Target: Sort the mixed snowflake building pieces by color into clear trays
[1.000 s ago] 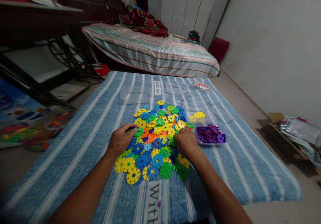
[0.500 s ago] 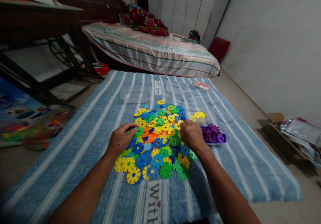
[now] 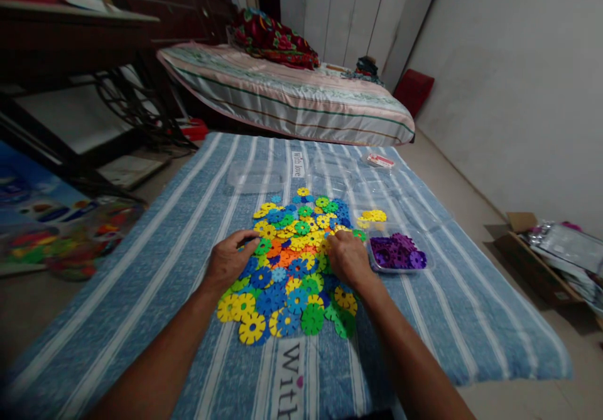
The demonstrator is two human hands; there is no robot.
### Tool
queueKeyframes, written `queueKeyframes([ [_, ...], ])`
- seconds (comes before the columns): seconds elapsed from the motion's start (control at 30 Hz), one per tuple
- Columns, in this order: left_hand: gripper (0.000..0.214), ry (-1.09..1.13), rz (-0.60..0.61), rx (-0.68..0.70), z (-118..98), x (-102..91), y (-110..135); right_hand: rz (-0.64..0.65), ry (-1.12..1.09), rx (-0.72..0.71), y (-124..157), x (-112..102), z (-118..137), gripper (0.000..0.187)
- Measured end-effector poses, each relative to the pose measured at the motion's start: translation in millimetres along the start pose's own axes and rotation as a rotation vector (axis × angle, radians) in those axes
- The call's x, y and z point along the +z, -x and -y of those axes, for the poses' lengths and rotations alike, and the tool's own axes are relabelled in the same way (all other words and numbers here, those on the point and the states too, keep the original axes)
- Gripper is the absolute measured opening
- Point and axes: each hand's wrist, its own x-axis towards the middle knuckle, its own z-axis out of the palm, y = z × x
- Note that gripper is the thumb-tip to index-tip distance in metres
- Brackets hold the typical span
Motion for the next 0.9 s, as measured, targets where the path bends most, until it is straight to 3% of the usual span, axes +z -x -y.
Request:
queueKeyframes([
  [0.3, 0.027, 0.004, -0.003, 0.007, 0, 0.3, 0, 0.001, -0.031, -0.013, -5, 6, 3, 0.02],
  [0.4, 0.027, 0.004, -0.002, 0.006, 0, 0.6, 0, -0.03, -0.101, -0.096, -4, 7, 12, 0.025],
  [0.53, 0.027, -0.004, 0.004, 0.01, 0, 0.9, 0, 0.006, -0.15, -0.232, -3, 6, 42, 0.045],
  [0.67, 0.028, -0.013, 0.012, 0.023, 0, 0.6, 0, 0.076, -0.105, -0.227, -6, -1, 68, 0.061],
  [0.9, 0.025, -0.046, -0.001, 0.044, -2, 0.7, 2, 0.238, -0.053, -0.243, -13, -12, 65, 0.081],
])
